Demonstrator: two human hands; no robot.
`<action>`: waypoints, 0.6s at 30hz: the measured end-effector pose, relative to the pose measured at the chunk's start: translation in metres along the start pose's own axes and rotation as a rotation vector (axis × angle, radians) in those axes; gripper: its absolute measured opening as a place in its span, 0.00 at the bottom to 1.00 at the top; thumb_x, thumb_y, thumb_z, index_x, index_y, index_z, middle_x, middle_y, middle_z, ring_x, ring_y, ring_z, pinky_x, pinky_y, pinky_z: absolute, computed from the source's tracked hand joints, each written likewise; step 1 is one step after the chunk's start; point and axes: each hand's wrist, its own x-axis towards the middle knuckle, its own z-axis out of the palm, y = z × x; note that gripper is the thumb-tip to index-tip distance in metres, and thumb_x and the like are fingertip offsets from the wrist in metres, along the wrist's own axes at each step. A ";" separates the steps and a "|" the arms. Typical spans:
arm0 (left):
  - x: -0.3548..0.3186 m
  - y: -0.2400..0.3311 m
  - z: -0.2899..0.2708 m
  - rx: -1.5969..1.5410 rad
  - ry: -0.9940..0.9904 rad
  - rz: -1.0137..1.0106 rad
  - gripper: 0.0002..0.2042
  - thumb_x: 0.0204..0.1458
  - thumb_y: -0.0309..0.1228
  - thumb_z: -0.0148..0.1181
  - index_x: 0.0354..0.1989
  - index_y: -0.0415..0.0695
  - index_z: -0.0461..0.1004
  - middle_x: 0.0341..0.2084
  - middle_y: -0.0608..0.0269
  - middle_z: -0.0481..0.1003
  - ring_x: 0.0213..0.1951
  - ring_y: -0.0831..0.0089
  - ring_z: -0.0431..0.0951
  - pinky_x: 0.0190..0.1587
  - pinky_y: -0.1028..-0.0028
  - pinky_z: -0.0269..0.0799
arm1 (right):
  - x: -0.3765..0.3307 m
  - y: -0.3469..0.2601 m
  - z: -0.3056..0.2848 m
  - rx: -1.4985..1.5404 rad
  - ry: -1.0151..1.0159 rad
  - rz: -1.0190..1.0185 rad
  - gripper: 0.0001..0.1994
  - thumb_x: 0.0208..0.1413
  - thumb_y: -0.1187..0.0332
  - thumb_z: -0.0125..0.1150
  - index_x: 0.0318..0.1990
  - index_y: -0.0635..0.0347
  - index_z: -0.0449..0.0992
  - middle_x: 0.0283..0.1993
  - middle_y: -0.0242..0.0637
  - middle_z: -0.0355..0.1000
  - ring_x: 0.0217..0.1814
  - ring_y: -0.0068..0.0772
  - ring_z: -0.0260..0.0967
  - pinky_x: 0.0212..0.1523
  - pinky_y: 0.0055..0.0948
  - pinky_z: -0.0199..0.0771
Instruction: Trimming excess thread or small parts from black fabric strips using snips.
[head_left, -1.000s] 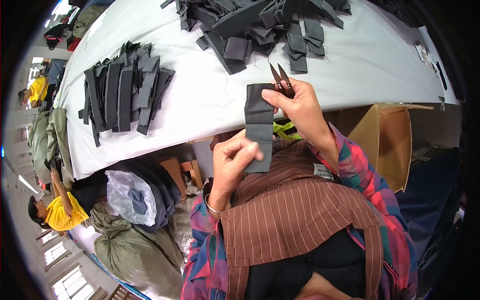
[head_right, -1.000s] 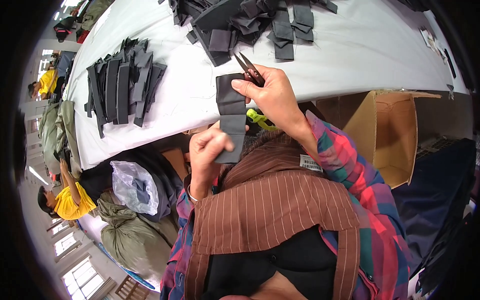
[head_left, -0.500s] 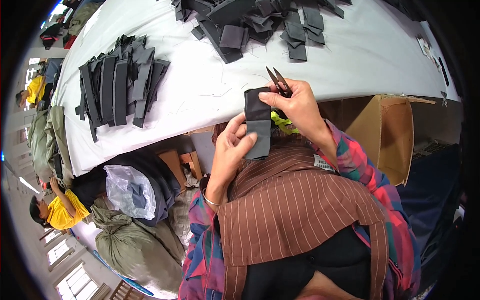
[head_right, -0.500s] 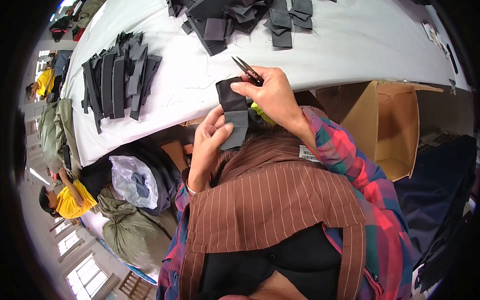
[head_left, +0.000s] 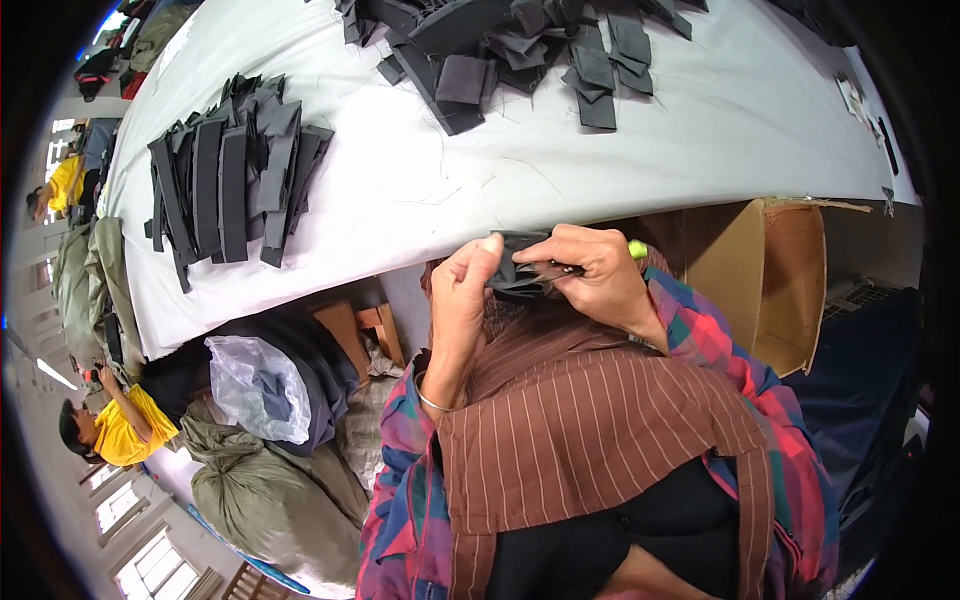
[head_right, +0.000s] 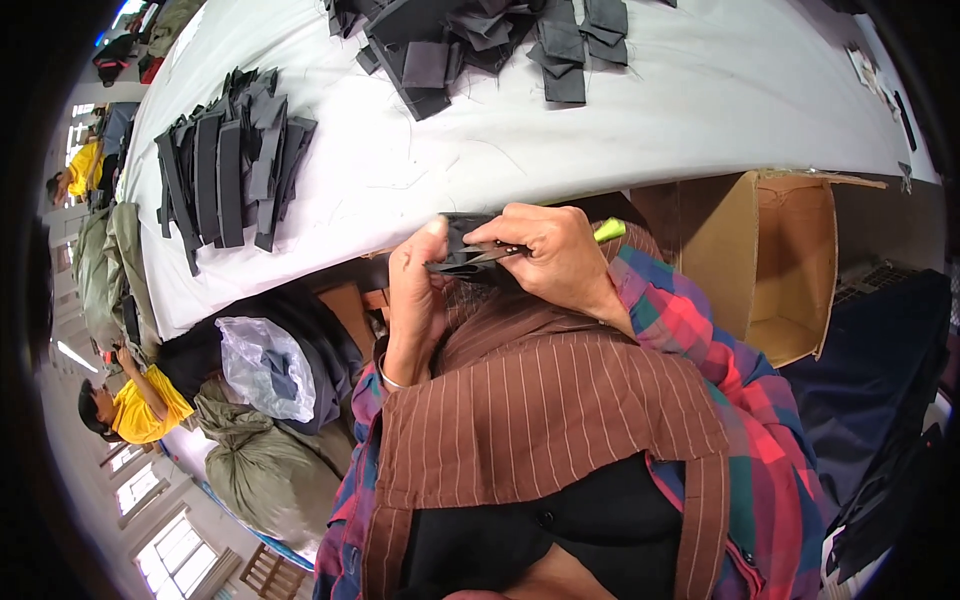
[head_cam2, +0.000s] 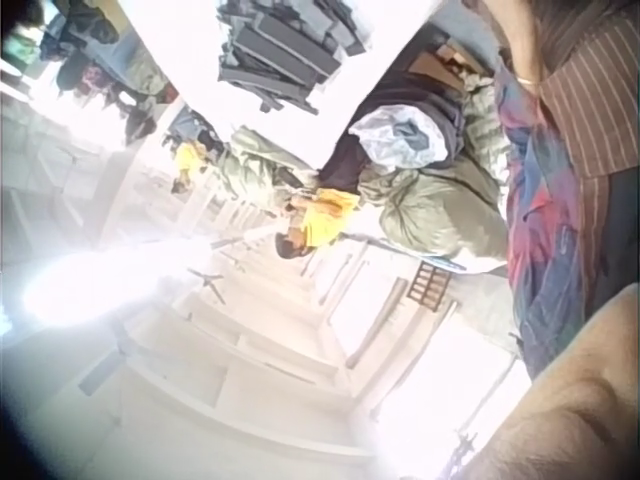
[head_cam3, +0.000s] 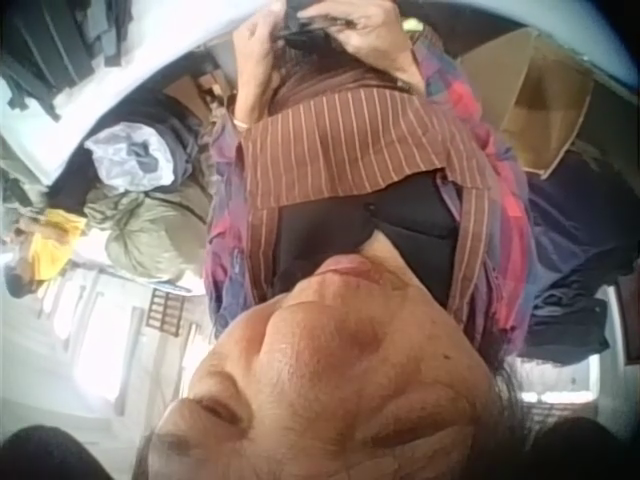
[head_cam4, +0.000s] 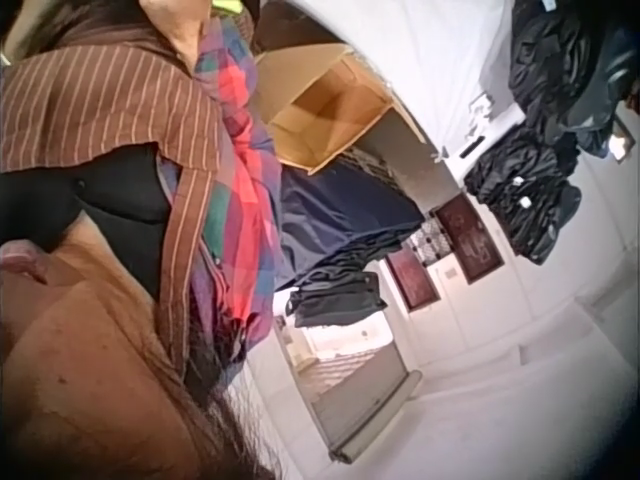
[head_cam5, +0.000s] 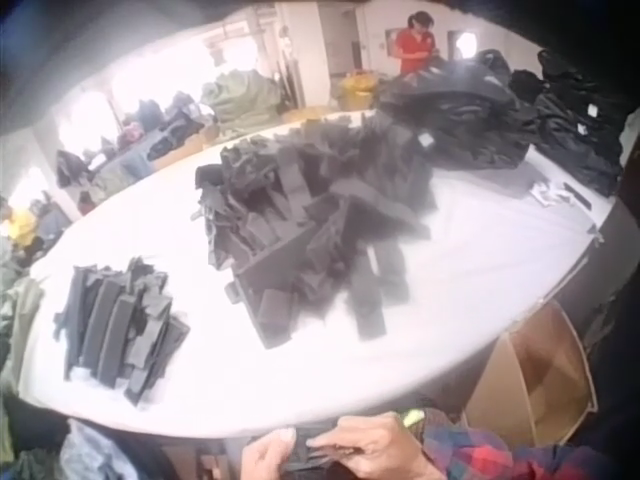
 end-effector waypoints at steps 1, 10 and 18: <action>0.004 -0.005 0.003 0.006 -0.016 0.032 0.07 0.54 0.30 0.59 0.29 0.38 0.77 0.23 0.75 0.72 0.26 0.88 0.66 0.30 0.85 0.59 | 0.000 0.002 0.000 0.015 -0.022 0.021 0.14 0.40 0.83 0.62 0.37 0.59 0.79 0.23 0.37 0.69 0.24 0.31 0.67 0.26 0.25 0.64; 0.008 -0.014 -0.006 0.064 -0.039 0.009 0.06 0.52 0.26 0.61 0.30 0.36 0.77 0.23 0.72 0.74 0.25 0.87 0.68 0.29 0.85 0.63 | 0.028 -0.009 -0.054 -0.334 -0.117 -0.097 0.16 0.42 0.64 0.67 0.41 0.52 0.76 0.30 0.30 0.71 0.31 0.32 0.69 0.32 0.30 0.64; 0.004 -0.009 -0.002 0.035 -0.081 -0.028 0.05 0.51 0.26 0.61 0.30 0.35 0.78 0.22 0.71 0.75 0.23 0.88 0.69 0.27 0.86 0.63 | 0.039 -0.005 -0.053 -0.665 -0.128 -0.466 0.13 0.37 0.66 0.66 0.35 0.48 0.78 0.24 0.22 0.66 0.26 0.27 0.58 0.29 0.28 0.52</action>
